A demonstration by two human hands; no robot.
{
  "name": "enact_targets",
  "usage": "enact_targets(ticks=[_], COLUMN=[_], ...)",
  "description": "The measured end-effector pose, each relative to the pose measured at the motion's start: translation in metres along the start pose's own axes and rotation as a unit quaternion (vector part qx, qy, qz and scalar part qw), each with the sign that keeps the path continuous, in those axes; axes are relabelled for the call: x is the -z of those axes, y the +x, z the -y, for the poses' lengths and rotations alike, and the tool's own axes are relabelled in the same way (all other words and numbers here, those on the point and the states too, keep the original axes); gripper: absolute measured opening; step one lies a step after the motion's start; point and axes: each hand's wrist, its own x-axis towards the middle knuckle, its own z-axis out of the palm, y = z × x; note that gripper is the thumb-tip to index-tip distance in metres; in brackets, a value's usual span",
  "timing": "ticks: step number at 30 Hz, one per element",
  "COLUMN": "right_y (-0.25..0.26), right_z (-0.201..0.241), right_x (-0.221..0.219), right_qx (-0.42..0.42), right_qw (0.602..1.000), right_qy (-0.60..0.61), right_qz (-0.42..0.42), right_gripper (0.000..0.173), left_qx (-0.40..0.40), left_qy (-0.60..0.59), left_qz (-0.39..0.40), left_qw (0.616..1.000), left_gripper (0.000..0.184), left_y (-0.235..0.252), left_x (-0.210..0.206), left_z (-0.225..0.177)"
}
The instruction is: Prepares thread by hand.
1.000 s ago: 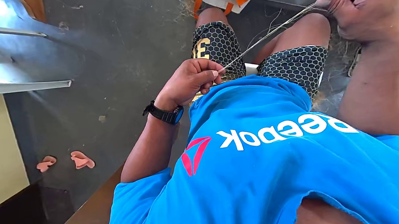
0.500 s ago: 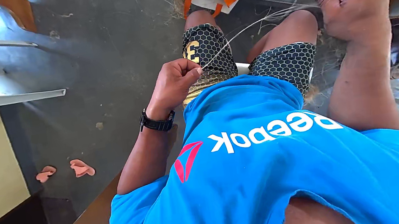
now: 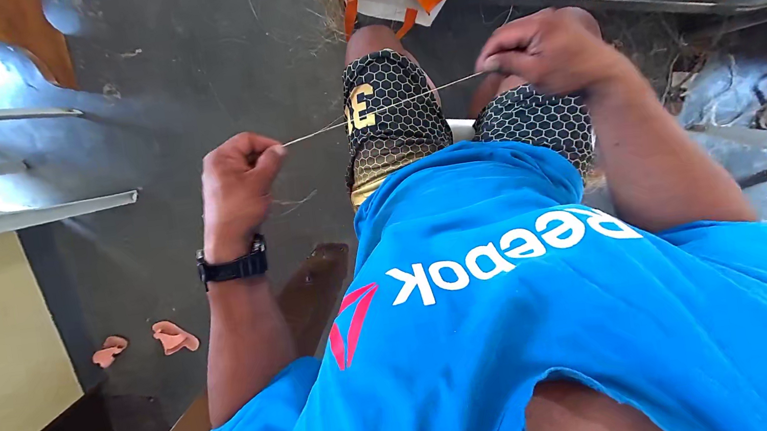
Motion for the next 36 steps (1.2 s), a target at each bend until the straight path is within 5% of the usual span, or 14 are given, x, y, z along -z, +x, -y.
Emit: enact_targets(ticks=[3, 6, 8, 12, 15, 17, 20, 22, 24, 30, 33, 36], right_y=[-0.052, -0.095, -0.108, -0.077, -0.020, 0.017, 0.062, 0.076, 0.076, 0.045, 0.026, 0.011], right_z=[-0.038, -0.056, -0.058, -0.004, 0.059, 0.087, 0.106, 0.098, 0.081, 0.047, 0.045, 0.058], right_x=[0.049, 0.082, 0.081, 0.040, -0.015, -0.060, -0.107, -0.115, -0.102, -0.059, -0.049, -0.040], right_qx=[-0.161, -0.369, -0.426, -0.239, -0.025, 0.120, 0.223, 0.232, 0.211, 0.099, 0.068, 0.055], right_qw=[0.980, 0.897, 0.852, 0.910, 0.961, 0.968, 0.963, 0.970, 0.977, 0.993, 0.993, 0.986], right_qy=[-0.096, -0.234, -0.297, -0.323, -0.250, -0.203, -0.150, -0.056, 0.011, -0.031, -0.081, -0.148], right_qz=[-0.063, -0.073, -0.065, -0.102, -0.116, -0.089, 0.011, 0.041, 0.042, 0.060, 0.051, 0.048], right_gripper=[0.032, 0.031, 0.031, 0.052, 0.041, 0.039, 0.043, 0.024, 0.022, 0.023, 0.023, 0.024], left_qx=[0.048, 0.051, 0.042, 0.004, -0.023, -0.033, -0.053, -0.060, -0.056, -0.024, -0.043, -0.111], left_qy=[-0.006, -0.043, -0.053, -0.041, -0.017, 0.000, -0.004, -0.017, -0.039, -0.123, -0.009, 0.112], left_qz=[-0.054, -0.056, -0.033, 0.016, 0.044, 0.060, 0.065, 0.050, 0.025, 0.038, 0.108, 0.182], left_qw=[0.997, 0.996, 0.997, 0.999, 0.999, 0.998, 0.997, 0.997, 0.997, 0.991, 0.993, 0.970], left_gripper=[0.006, 0.006, 0.006, 0.005, 0.005, 0.006, 0.006, 0.007, 0.007, 0.006, 0.008, 0.032], left_y=[-0.007, -0.011, -0.010, -0.001, 0.001, -0.001, -0.008, -0.015, -0.025, -0.033, -0.018, -0.001], left_x=[0.025, 0.026, 0.018, -0.004, -0.018, -0.024, -0.028, -0.022, -0.011, -0.012, -0.023, -0.035], left_z=[0.026, 0.030, 0.024, 0.003, -0.014, -0.024, -0.031, -0.023, -0.009, 0.023, 0.022, 0.005])
